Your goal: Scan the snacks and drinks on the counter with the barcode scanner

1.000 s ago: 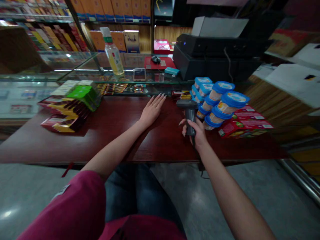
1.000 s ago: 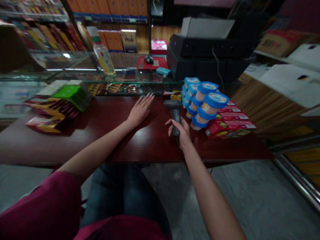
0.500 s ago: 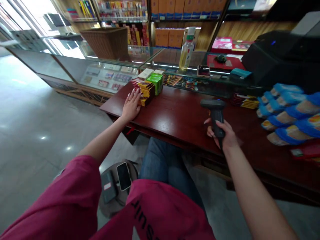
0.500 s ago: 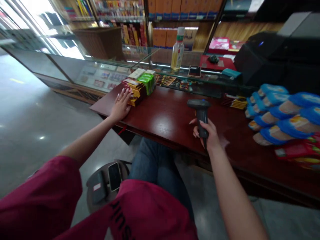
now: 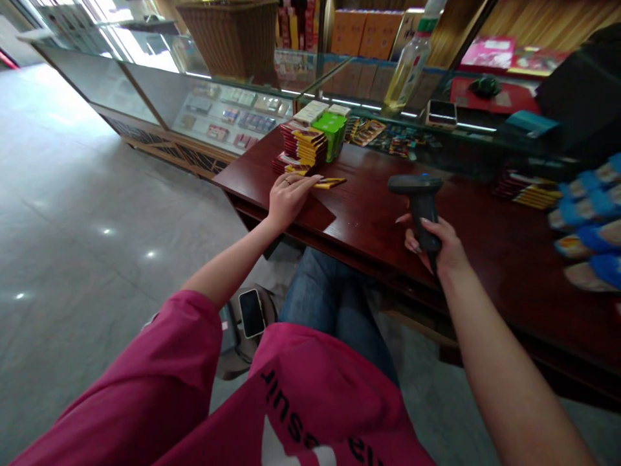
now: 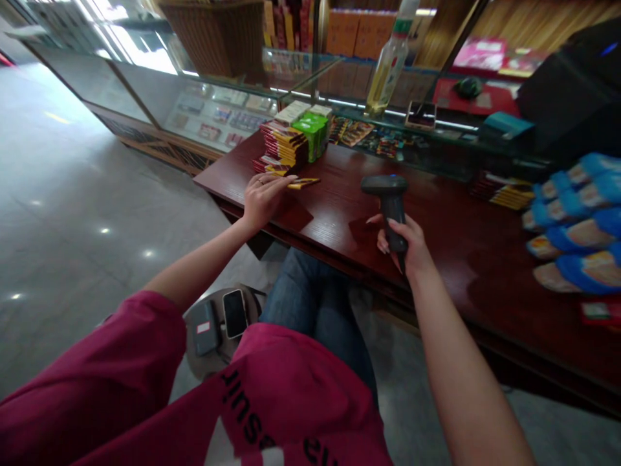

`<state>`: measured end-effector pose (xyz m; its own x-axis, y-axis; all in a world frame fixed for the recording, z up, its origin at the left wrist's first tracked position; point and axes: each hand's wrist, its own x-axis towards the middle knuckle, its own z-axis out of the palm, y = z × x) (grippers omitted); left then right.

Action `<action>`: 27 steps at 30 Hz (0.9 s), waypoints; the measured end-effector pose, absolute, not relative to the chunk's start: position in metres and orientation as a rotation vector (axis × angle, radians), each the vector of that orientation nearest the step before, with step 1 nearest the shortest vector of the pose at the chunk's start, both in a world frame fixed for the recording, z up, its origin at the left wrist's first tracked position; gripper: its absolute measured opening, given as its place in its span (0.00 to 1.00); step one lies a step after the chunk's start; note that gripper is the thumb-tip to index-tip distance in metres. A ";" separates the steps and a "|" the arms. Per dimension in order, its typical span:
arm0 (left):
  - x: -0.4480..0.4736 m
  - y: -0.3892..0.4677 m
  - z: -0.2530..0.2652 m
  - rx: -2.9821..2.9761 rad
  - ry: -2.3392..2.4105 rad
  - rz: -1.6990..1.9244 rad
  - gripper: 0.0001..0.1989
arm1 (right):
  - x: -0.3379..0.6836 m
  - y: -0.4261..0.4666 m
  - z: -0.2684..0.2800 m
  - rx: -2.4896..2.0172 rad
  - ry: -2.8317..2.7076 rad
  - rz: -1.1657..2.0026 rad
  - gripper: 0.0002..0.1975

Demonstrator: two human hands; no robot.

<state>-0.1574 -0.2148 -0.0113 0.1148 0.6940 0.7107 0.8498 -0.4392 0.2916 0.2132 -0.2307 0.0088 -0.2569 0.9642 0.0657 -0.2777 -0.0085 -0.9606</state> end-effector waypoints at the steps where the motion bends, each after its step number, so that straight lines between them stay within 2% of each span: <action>1: -0.144 -0.212 -0.009 -2.216 -1.553 -1.305 0.15 | 0.218 -0.229 0.007 -0.840 -1.190 1.479 0.12; 8: -0.020 -0.141 0.001 -2.297 -1.808 -2.229 0.11 | 0.266 -0.225 0.004 -0.865 -1.086 1.366 0.12; 12: 0.055 -0.103 -0.008 -2.333 -2.049 -2.554 0.10 | 0.304 -0.225 0.005 -0.937 -1.031 1.296 0.14; 17: 0.133 -0.074 -0.018 -2.230 -2.374 -2.637 0.11 | 0.344 -0.222 0.003 -0.959 -0.959 1.298 0.16; 20: 0.166 -0.057 -0.019 -2.357 -2.327 -2.698 0.12 | 0.352 -0.221 0.002 -0.925 -0.945 1.319 0.16; 27: 0.187 -0.032 -0.035 -2.497 -2.082 -2.453 0.10 | 0.355 -0.220 -0.004 -0.911 -0.985 1.369 0.16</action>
<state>0.1871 -0.0324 -0.0352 0.0032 0.9837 0.1798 0.0175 -0.1798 0.9835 0.3545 -0.2200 -0.0037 -0.0362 0.9989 0.0288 -0.3449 0.0145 -0.9385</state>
